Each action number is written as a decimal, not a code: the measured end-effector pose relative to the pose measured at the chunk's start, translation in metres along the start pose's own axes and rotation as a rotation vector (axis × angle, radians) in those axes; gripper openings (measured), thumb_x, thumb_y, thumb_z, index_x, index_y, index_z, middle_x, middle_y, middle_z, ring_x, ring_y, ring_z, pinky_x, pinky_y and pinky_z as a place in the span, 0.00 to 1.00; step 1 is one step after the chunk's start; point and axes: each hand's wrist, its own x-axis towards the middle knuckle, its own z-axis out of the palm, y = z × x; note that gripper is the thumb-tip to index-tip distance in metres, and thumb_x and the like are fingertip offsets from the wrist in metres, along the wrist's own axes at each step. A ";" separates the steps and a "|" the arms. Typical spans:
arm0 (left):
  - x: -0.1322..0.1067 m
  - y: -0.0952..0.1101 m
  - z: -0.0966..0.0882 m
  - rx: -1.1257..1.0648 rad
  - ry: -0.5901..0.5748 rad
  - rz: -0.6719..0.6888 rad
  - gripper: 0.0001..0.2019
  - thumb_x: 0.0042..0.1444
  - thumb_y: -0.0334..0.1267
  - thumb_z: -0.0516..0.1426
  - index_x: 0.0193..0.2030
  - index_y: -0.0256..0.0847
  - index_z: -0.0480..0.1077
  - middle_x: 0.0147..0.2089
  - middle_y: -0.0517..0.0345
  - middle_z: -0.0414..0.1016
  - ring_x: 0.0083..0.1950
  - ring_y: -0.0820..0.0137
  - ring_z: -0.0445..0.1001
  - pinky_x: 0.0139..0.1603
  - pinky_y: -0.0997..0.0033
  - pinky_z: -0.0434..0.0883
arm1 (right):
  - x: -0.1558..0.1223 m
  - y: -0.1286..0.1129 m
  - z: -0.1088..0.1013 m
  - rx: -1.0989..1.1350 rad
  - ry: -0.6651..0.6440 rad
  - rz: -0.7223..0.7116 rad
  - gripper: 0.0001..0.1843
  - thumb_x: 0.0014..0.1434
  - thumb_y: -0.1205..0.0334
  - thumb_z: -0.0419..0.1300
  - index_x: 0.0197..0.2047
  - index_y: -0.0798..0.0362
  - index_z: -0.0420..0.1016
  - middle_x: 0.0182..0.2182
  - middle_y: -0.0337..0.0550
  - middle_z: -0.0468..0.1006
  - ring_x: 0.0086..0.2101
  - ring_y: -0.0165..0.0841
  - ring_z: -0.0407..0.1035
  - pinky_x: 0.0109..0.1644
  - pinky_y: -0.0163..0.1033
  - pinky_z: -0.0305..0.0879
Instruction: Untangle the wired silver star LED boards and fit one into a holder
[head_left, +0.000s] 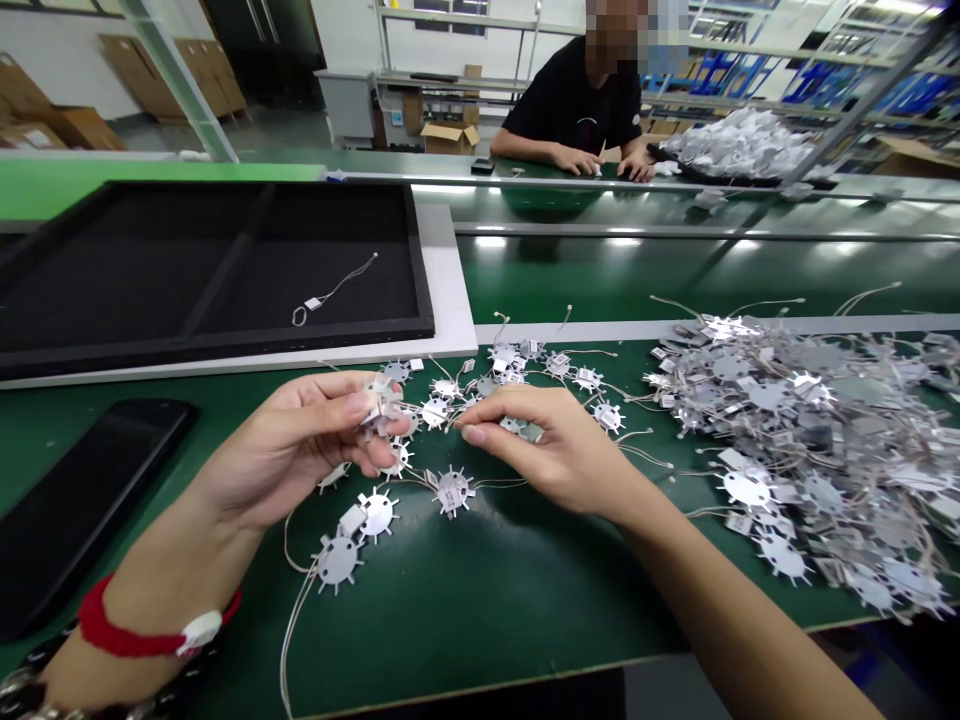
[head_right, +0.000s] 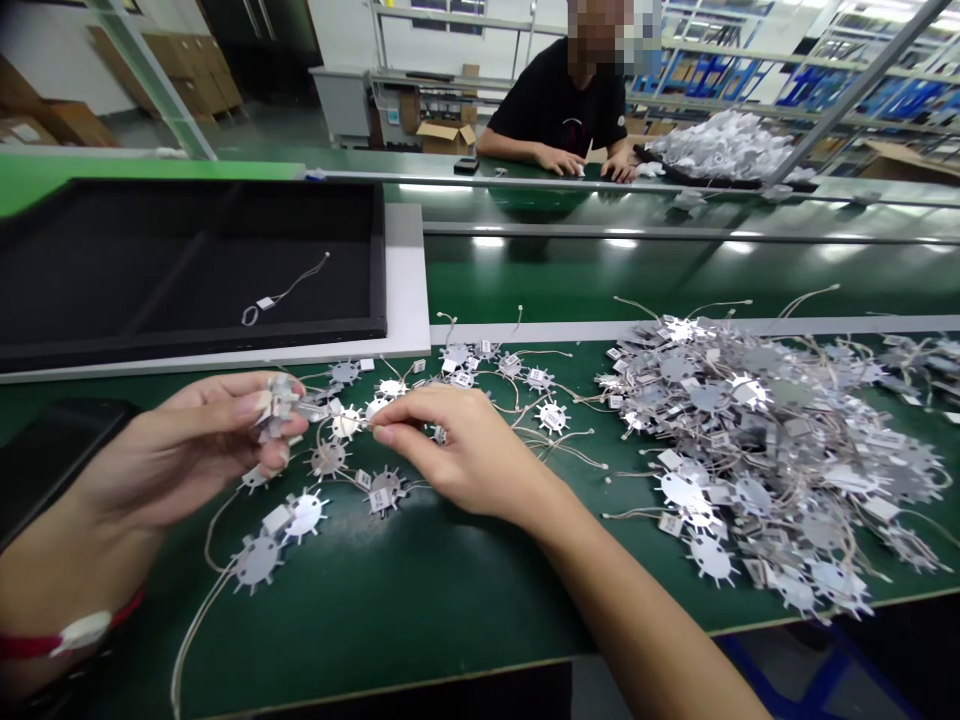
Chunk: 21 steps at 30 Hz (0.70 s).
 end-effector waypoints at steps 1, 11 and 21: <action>0.000 0.000 0.000 -0.002 -0.004 0.000 0.13 0.43 0.38 0.75 0.34 0.36 0.81 0.30 0.55 0.83 0.24 0.72 0.79 0.26 0.85 0.76 | 0.000 0.001 0.001 -0.040 0.017 -0.048 0.07 0.65 0.66 0.60 0.40 0.54 0.81 0.37 0.41 0.84 0.38 0.30 0.75 0.44 0.37 0.69; -0.001 0.000 0.000 -0.004 0.003 0.006 0.13 0.44 0.37 0.74 0.34 0.35 0.81 0.30 0.56 0.83 0.24 0.72 0.80 0.27 0.85 0.76 | -0.002 0.009 0.006 -0.223 0.068 -0.216 0.06 0.65 0.67 0.59 0.38 0.52 0.77 0.35 0.40 0.83 0.38 0.32 0.75 0.44 0.40 0.70; 0.000 -0.001 -0.002 -0.004 -0.028 0.010 0.10 0.48 0.36 0.72 0.36 0.35 0.81 0.30 0.55 0.83 0.24 0.73 0.79 0.27 0.85 0.76 | -0.001 0.013 0.006 -0.471 0.081 -0.332 0.09 0.67 0.67 0.56 0.38 0.54 0.77 0.33 0.41 0.82 0.34 0.32 0.71 0.40 0.39 0.66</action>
